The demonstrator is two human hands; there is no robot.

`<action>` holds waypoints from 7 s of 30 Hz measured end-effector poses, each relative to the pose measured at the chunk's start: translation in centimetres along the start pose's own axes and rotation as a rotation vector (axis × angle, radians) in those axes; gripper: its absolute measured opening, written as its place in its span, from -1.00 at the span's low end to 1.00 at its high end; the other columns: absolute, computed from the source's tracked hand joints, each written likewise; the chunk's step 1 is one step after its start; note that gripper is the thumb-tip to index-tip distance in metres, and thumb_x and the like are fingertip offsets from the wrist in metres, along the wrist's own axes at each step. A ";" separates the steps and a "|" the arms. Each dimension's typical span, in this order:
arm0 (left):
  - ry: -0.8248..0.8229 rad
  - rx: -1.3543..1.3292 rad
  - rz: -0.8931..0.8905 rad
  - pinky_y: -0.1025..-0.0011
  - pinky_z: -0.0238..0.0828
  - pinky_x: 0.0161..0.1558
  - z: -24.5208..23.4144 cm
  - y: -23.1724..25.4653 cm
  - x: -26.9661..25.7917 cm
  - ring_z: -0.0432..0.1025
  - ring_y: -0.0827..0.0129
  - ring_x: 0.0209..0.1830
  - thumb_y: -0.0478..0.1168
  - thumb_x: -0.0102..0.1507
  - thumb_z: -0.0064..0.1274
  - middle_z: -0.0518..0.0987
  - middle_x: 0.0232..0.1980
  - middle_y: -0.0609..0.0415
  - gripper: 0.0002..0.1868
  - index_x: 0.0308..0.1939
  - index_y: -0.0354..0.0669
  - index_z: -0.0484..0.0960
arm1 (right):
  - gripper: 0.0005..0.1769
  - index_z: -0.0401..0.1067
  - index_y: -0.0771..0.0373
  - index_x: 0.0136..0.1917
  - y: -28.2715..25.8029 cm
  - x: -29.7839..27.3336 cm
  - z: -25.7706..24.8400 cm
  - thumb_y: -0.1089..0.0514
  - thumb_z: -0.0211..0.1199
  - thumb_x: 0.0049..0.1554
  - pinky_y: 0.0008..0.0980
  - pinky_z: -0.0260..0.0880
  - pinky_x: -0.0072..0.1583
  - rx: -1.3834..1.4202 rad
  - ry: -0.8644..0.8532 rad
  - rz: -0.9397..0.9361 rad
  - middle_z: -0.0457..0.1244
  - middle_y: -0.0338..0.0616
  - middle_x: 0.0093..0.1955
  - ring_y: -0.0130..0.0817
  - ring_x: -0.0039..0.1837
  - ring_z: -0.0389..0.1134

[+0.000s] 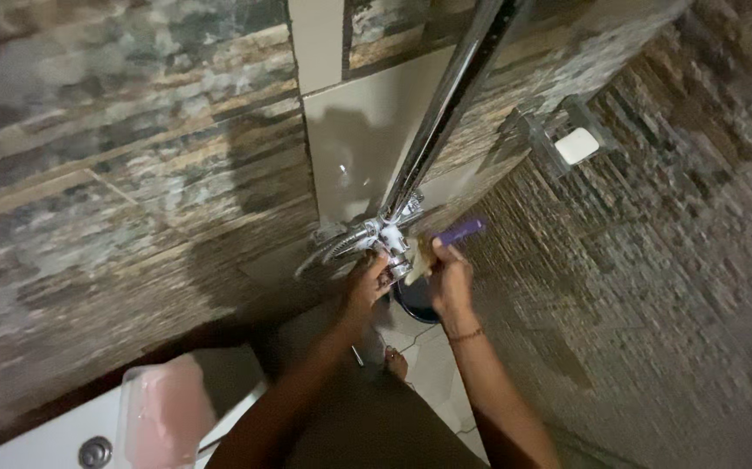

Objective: The person scrubs a chrome shower faucet and hose with a purple toothbrush in a bathroom. They repeatedly apply pressure and scrub different parts of the fixture and hose while standing barefoot on the tiled floor.

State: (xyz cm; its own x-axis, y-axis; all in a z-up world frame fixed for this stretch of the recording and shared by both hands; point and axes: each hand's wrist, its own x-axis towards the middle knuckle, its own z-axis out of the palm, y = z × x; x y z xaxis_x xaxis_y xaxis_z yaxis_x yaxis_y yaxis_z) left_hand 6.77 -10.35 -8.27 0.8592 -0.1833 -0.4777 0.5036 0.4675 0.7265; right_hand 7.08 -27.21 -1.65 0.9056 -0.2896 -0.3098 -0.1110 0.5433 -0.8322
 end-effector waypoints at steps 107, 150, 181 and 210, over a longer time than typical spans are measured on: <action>-0.114 -0.364 -0.072 0.13 0.36 0.20 -12.1 -6.8 9.6 0.44 0.14 0.20 0.19 0.42 -0.22 0.55 0.27 0.01 -0.43 0.25 -0.12 0.56 | -0.53 0.54 0.14 0.35 3.9 -18.3 9.4 0.24 0.30 0.16 -0.11 0.38 0.22 -1.752 -0.742 -1.260 0.39 0.02 0.13 -0.09 0.17 0.39; -0.231 -0.016 0.104 0.23 0.53 -0.01 -12.5 -7.0 7.3 0.50 0.00 0.04 0.07 0.41 0.13 0.59 0.15 -0.33 -0.44 0.23 -0.39 0.62 | -0.73 0.55 0.16 0.11 12.7 -3.8 -5.7 0.27 0.27 0.11 -0.19 0.46 -0.08 -0.507 0.233 0.060 0.45 -0.16 -0.08 -0.20 -0.11 0.49; 0.042 -0.367 0.111 0.39 0.16 -0.48 -8.4 -6.9 10.1 0.30 0.40 -0.51 -0.16 0.42 -0.04 0.48 -0.41 0.14 -0.76 -0.32 -0.14 0.58 | -0.66 0.40 0.23 0.22 9.5 5.7 -0.9 0.02 0.09 0.28 -0.29 0.48 -0.18 0.010 0.110 0.368 0.37 -0.07 -0.06 -0.26 -0.13 0.38; -0.003 -0.343 -0.047 0.26 0.41 -0.18 -8.1 -8.3 7.1 0.48 0.29 -0.22 0.03 0.41 -0.22 0.65 -0.14 0.09 -0.59 -0.02 -0.13 0.66 | -0.71 0.48 0.23 0.19 13.1 6.4 -4.0 0.05 0.16 0.31 -0.44 0.49 -0.14 -0.028 0.050 0.411 0.40 -0.15 -0.07 -0.30 -0.16 0.40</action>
State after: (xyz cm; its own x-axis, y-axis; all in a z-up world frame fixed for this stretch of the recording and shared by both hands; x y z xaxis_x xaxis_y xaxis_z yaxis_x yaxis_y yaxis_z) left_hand 7.95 -8.50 -21.74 0.8361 -0.2137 -0.5052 0.4837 0.7218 0.4951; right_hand 9.82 -25.09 -16.36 0.7629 -0.0916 -0.6400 -0.4708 0.5998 -0.6470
